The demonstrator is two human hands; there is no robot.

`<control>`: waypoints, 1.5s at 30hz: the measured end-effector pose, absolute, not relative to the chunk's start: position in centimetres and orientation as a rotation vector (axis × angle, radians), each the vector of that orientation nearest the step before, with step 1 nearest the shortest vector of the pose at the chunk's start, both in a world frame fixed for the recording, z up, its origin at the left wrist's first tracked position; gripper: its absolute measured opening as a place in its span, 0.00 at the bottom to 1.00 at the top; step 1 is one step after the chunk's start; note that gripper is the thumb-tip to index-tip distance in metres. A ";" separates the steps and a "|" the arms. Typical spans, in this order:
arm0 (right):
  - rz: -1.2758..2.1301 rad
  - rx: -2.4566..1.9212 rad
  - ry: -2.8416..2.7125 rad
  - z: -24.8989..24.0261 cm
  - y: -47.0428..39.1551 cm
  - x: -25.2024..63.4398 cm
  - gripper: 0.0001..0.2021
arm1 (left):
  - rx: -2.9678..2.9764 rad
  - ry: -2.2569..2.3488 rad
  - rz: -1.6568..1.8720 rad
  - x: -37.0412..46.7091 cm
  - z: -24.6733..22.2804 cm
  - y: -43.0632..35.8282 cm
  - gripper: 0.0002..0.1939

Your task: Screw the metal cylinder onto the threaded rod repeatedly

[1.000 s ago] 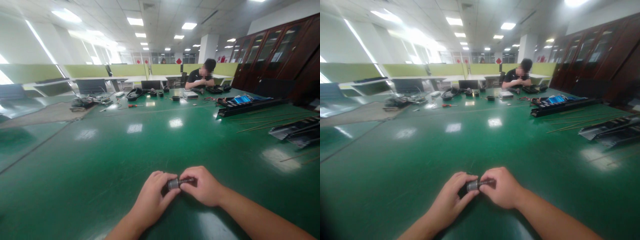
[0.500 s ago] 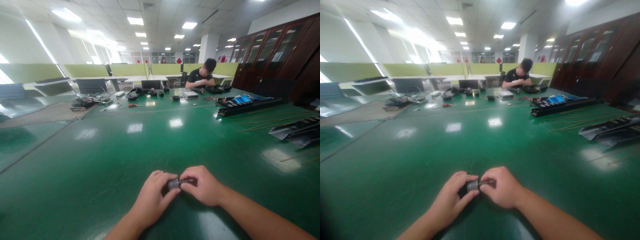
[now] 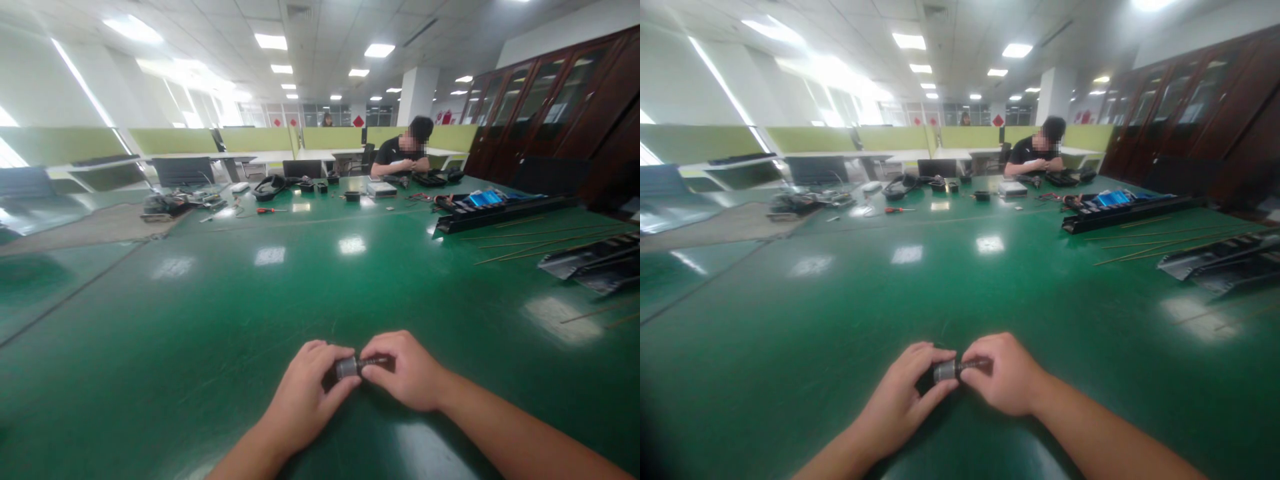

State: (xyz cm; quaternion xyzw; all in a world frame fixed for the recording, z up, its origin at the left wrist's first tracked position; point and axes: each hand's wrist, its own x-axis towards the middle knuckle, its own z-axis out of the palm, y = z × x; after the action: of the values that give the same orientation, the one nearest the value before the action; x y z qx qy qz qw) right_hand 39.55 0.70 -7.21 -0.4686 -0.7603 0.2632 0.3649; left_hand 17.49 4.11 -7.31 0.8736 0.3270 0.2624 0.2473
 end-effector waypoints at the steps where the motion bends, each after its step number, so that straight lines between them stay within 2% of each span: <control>1: 0.675 -1.204 -1.958 -7.2 0.7 39.6 0.04 | 2.384 0.890 0.713 17.5 -7.3 4.1 0.11; 45: 0.657 -1.223 -1.996 -7.1 0.6 39.9 0.04 | 2.372 0.914 0.719 17.4 -7.1 4.1 0.11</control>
State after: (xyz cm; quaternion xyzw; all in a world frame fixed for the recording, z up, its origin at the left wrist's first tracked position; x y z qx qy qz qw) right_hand 39.88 0.63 -7.12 -0.4718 -0.7697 0.2534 0.3475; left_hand 17.45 4.06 -7.13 0.8700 0.3352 0.2638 0.2474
